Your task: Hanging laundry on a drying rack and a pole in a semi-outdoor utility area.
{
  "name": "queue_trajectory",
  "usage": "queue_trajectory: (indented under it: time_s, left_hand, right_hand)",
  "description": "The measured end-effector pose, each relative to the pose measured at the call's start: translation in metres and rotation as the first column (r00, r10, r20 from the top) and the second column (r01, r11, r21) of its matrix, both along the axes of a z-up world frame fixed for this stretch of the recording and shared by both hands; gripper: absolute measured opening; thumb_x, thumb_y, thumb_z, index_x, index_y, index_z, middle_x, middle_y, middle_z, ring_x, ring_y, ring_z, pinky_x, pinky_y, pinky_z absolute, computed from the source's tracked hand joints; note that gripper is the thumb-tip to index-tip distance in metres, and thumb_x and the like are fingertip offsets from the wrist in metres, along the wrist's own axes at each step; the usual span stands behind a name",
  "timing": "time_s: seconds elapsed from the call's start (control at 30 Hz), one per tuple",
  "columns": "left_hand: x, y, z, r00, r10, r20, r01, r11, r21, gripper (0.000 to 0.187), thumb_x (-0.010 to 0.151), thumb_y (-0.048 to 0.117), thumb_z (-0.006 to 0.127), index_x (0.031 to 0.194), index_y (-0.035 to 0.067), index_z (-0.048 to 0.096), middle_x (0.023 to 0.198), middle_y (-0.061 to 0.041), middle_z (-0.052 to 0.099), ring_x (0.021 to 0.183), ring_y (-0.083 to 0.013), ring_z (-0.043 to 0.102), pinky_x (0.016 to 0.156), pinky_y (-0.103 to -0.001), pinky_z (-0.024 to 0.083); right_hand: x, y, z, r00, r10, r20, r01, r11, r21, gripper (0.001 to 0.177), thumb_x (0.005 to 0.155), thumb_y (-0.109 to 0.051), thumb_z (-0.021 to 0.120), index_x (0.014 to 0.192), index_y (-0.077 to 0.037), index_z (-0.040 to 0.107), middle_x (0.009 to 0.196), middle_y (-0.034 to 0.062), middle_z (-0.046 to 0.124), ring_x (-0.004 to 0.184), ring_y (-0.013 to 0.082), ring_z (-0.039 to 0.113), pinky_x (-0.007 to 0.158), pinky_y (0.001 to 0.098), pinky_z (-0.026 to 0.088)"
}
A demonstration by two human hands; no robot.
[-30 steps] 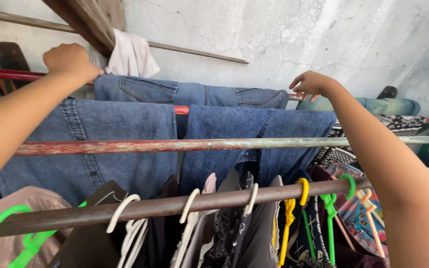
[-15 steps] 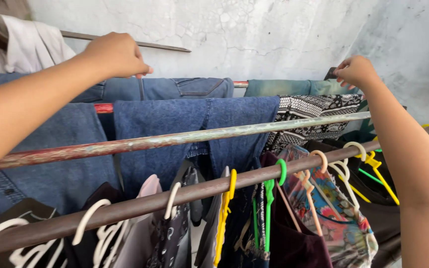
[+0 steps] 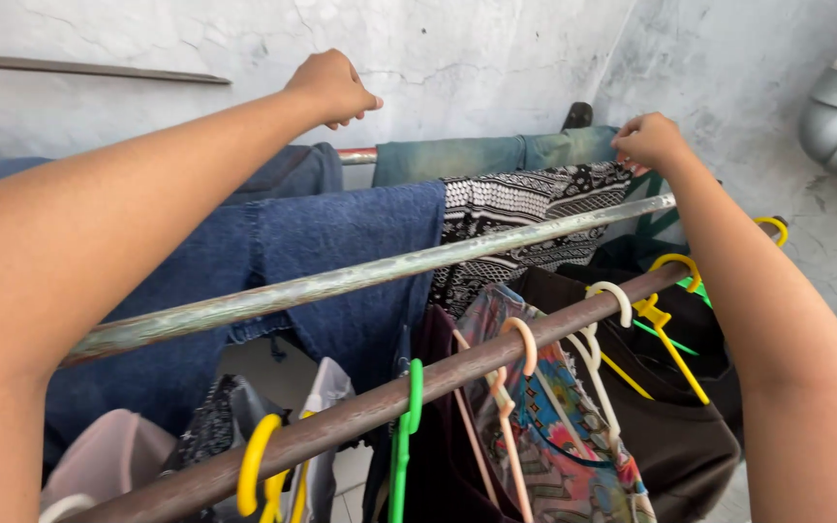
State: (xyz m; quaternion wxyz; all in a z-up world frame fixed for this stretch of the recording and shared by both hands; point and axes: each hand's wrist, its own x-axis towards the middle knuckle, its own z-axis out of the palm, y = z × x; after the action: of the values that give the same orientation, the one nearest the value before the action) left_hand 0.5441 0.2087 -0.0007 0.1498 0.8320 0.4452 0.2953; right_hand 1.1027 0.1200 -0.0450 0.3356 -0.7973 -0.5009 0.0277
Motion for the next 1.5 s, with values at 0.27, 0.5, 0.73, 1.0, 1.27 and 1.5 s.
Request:
queue_trajectory:
  time_s: [0.27, 0.5, 0.73, 1.0, 1.27, 1.5]
  left_hand:
    - [0.062, 0.046, -0.031, 0.961, 0.118, -0.25, -0.154, 0.979, -0.132, 0.045, 0.084, 0.047, 0.082, 0.083, 0.001, 0.077, 0.08, -0.01, 0.077, 0.067, -0.0222, 0.072, 0.065, -0.032, 0.057]
    - [0.093, 0.088, -0.047, 0.95, 0.141, -0.277, -0.214, 0.944, -0.253, 0.045, 0.084, 0.044, 0.081, 0.106, 0.005, 0.079, 0.101, -0.01, 0.079, 0.086, -0.0235, 0.073, 0.073, -0.037, 0.057]
    - [0.088, 0.102, -0.048, 0.912, 0.065, -0.405, -0.255, 0.864, -0.435, 0.056, 0.09, 0.055, 0.068, 0.125, 0.013, 0.075, 0.131, -0.019, 0.068, 0.115, -0.0346, 0.063, 0.091, -0.049, 0.048]
    - [0.075, 0.072, -0.059, 0.896, 0.396, 0.201, -0.238, 0.811, -0.534, 0.037, 0.076, 0.017, 0.09, 0.097, -0.008, 0.073, 0.102, -0.019, 0.077, 0.091, -0.0265, 0.076, 0.074, -0.035, 0.06]
    - [0.065, 0.09, -0.064, 0.876, 0.393, 0.28, -0.242, 0.86, -0.45, 0.029, 0.076, 0.007, 0.089, 0.091, -0.007, 0.068, 0.09, -0.019, 0.071, 0.076, -0.0247, 0.071, 0.061, -0.031, 0.057]
    - [0.039, 0.1, -0.051, 0.945, 0.326, 0.004, -0.303, 0.884, -0.357, 0.025, 0.079, 0.013, 0.087, 0.076, -0.001, 0.066, 0.076, -0.013, 0.063, 0.064, -0.0218, 0.054, 0.049, -0.034, 0.037]
  right_hand:
    - [0.047, 0.01, 0.004, 1.0, 0.026, 0.016, -0.026, 1.0, -0.009, 0.017, 0.093, -0.013, 0.071, 0.101, 0.001, 0.073, 0.08, 0.0113, 0.073, 0.061, 0.0209, 0.072, 0.052, 0.036, 0.06]
    - [0.043, 0.027, 0.0, 0.998, -0.04, 0.054, 0.045, 0.994, -0.096, 0.019, 0.092, -0.018, 0.072, 0.106, -0.005, 0.074, 0.082, 0.0179, 0.071, 0.057, 0.0264, 0.07, 0.049, 0.0379, 0.056]
    - [0.095, 0.064, -0.021, 0.956, -0.094, 0.278, 0.118, 0.991, -0.07, 0.031, 0.091, -0.023, 0.076, 0.111, -0.001, 0.072, 0.098, 0.0207, 0.072, 0.076, 0.0351, 0.073, 0.057, 0.0426, 0.058]
    - [0.22, 0.181, -0.061, 0.938, -0.022, 0.346, 0.047, 0.997, -0.062, 0.053, 0.093, -0.024, 0.073, 0.132, 0.008, 0.058, 0.119, 0.0298, 0.063, 0.102, 0.043, 0.065, 0.071, 0.0465, 0.055]
    - [0.125, 0.119, -0.041, 0.954, -0.281, -0.102, 0.279, 0.96, -0.04, 0.02, 0.095, -0.006, 0.059, 0.107, 0.009, 0.065, 0.09, 0.025, 0.066, 0.073, 0.0392, 0.066, 0.056, 0.0605, 0.051]
    - [0.122, 0.128, -0.036, 0.95, -0.28, -0.141, 0.281, 0.96, -0.015, 0.027, 0.09, -0.019, 0.075, 0.104, 0.002, 0.064, 0.087, 0.0171, 0.065, 0.071, 0.0364, 0.065, 0.053, 0.0562, 0.051]
